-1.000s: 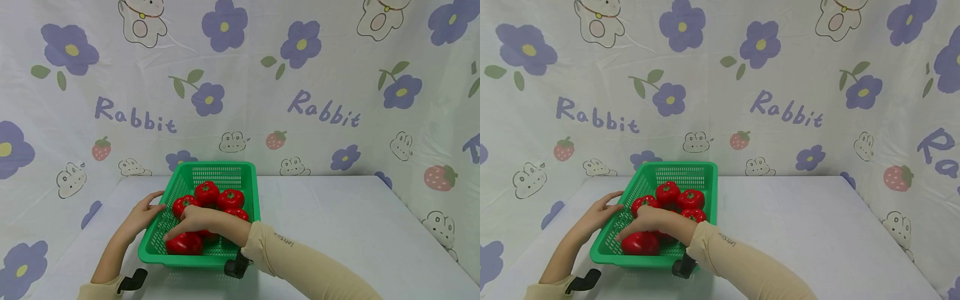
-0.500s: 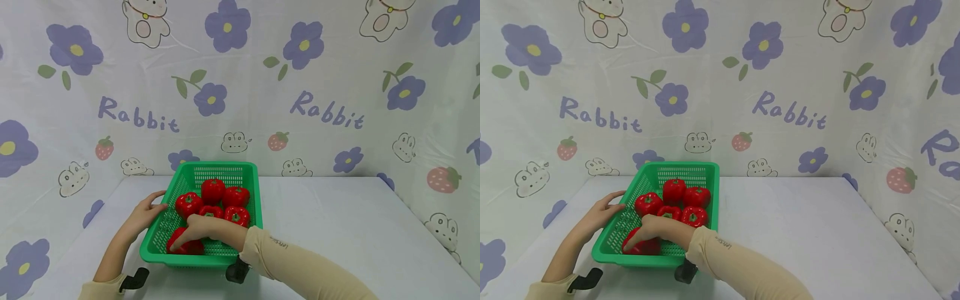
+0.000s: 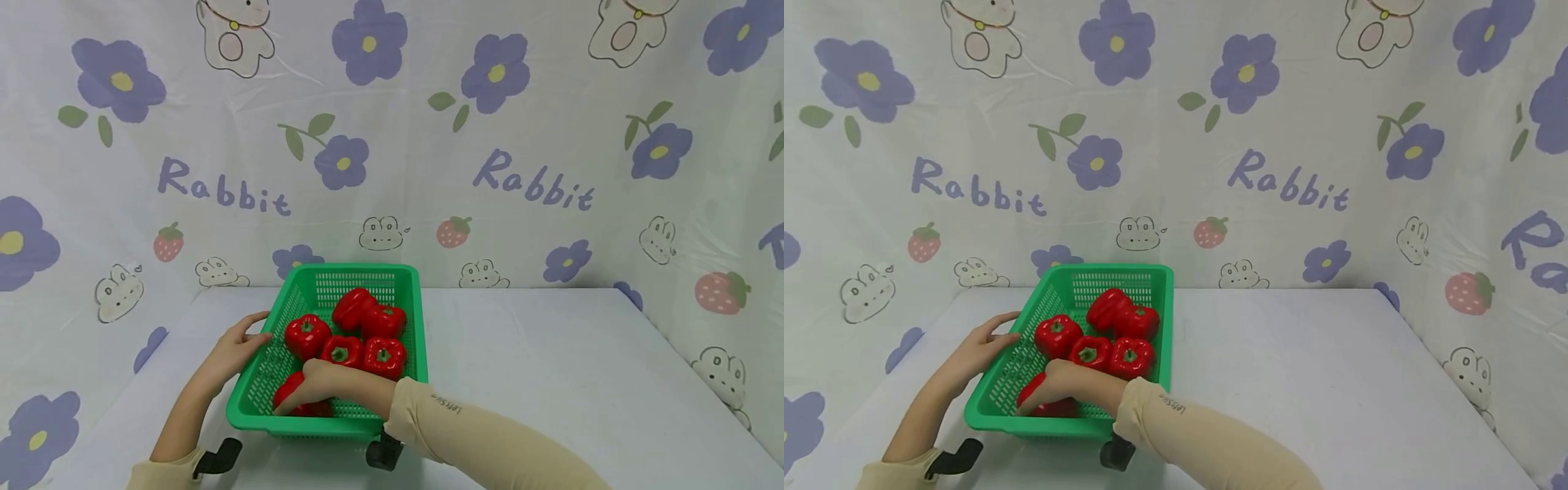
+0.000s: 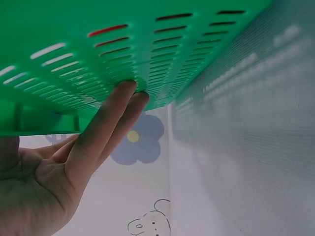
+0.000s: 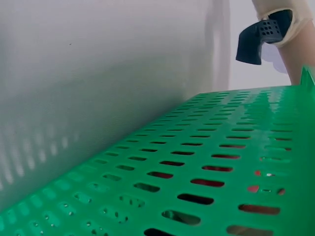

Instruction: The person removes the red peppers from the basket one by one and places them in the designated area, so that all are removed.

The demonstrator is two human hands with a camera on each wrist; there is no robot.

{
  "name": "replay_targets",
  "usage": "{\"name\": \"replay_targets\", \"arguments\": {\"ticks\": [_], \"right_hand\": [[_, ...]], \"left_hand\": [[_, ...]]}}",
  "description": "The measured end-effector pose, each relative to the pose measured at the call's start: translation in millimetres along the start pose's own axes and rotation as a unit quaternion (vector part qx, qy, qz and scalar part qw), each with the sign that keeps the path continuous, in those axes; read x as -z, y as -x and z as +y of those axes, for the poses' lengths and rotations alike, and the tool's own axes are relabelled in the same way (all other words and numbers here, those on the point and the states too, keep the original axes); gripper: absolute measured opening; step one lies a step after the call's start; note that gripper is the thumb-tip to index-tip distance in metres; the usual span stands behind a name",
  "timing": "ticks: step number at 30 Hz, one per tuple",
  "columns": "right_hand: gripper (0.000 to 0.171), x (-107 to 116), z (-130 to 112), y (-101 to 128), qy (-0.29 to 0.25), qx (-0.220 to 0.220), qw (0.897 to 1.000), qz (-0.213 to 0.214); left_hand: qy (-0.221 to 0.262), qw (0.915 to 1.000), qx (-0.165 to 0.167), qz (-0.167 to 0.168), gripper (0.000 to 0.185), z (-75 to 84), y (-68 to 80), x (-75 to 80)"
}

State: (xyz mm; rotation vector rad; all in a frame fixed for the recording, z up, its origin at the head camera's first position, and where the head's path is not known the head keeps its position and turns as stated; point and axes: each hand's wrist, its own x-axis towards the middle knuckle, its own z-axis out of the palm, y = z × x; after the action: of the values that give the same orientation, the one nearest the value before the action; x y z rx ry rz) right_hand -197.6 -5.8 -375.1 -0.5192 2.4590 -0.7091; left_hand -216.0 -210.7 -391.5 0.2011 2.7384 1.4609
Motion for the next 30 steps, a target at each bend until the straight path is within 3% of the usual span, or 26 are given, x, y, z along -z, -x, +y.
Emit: {"name": "replay_targets", "arguments": {"ticks": [12,26,30], "right_hand": [[0.053,-5.4,-10.5,3.0,0.072,-0.019,0.995,0.063],[0.070,4.0,1.5,3.0,-0.056,0.000,0.997,0.055],[0.070,6.1,3.2,6.0,-0.064,0.004,0.995,0.070]], "left_hand": [[0.001,1.0000,-0.006,0.002,0.058,0.5,0.0,1.1],[0.004,1.0000,-0.006,-0.002,0.058,-1.7,-0.3,0.6],[0.002,1.0000,-0.007,-0.001,0.058,-2.0,0.0,0.0]]}}
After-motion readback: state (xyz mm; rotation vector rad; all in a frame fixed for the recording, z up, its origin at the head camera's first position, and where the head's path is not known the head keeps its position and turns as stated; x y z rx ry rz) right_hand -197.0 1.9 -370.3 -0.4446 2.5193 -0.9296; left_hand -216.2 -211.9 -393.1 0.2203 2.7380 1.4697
